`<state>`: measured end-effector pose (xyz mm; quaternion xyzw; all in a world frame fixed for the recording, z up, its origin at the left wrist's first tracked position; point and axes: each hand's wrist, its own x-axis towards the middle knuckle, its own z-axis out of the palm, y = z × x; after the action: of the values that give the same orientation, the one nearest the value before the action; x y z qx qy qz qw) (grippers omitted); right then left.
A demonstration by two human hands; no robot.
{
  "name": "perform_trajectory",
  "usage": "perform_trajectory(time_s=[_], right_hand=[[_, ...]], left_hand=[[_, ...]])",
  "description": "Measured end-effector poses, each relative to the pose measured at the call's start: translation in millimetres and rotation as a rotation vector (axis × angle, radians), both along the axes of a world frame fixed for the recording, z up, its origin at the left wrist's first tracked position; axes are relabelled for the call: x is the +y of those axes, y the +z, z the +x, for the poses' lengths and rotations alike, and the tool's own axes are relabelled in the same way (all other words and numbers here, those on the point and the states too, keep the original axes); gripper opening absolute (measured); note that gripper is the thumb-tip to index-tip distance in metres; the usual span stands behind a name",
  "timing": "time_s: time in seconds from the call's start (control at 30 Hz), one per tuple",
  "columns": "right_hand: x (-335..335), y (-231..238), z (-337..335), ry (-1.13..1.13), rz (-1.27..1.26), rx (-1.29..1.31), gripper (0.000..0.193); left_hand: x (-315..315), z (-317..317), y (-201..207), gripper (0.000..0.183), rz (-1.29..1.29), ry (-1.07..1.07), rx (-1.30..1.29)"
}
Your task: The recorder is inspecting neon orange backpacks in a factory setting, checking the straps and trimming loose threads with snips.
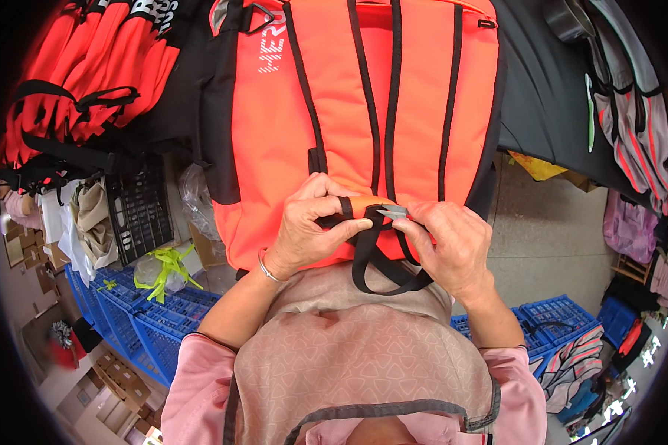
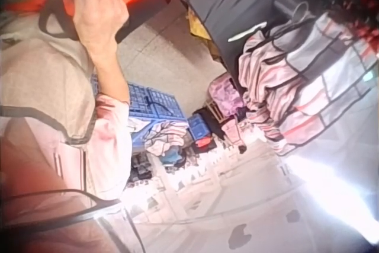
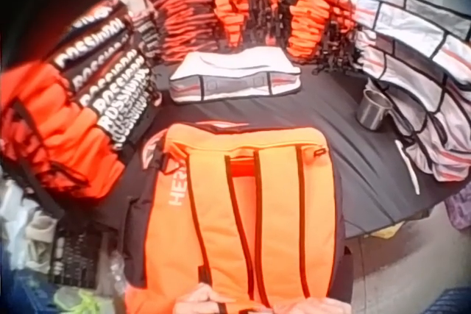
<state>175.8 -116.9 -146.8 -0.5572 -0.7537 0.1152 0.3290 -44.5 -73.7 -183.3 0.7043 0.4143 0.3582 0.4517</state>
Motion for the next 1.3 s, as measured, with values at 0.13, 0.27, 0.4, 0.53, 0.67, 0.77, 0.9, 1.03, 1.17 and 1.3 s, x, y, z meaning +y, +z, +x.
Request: perform_trajectory(time_s=[0.13, 0.27, 0.4, 0.53, 0.67, 0.77, 0.9, 1.03, 1.17, 1.3], right_hand=[[4.7, 2.9, -0.7, 0.032, 0.015, -0.021, 0.024], [6.2, -5.7, 3.5, 0.048, -0.137, 0.193, 0.022], [4.9, -0.2, 5.4, -0.086, -0.415, 0.508, 0.018], [8.9, -5.0, 8.0, 0.037, -0.225, 0.278, 0.017], [9.0, -3.4, 10.8, -0.041, -0.444, 0.443, 0.018], [16.1, 1.5, 9.5, -0.12, -0.634, 0.776, 0.022], [25.5, -6.1, -0.8, 0.079, -0.662, 0.736, 0.029], [28.4, -2.1, 1.8, 0.156, -0.716, 0.554, 0.022], [26.0, 2.6, 1.1, 0.27, -0.567, 0.274, 0.018], [19.4, -4.9, -6.3, 0.238, -0.533, 0.201, 0.018]], left_hand=[[4.7, -4.3, 8.8, 0.03, -0.074, -0.079, 0.049], [7.0, -8.1, 8.1, 0.028, -0.155, -0.126, 0.037], [7.4, -8.3, 4.7, 0.028, -0.214, -0.094, 0.013], [8.1, -8.1, 3.6, 0.026, -0.211, -0.098, 0.003], [8.2, -9.2, 2.4, 0.025, -0.2, -0.107, 0.009], [7.9, -8.8, 1.1, 0.024, -0.181, -0.102, 0.013], [7.3, -7.4, 2.3, 0.024, -0.168, -0.112, 0.02], [7.8, -9.9, 3.1, 0.024, -0.102, -0.138, 0.079], [6.6, -8.2, 8.8, 0.023, -0.059, -0.155, 0.136], [8.5, -10.2, 5.8, 0.023, -0.032, -0.2, 0.151]])
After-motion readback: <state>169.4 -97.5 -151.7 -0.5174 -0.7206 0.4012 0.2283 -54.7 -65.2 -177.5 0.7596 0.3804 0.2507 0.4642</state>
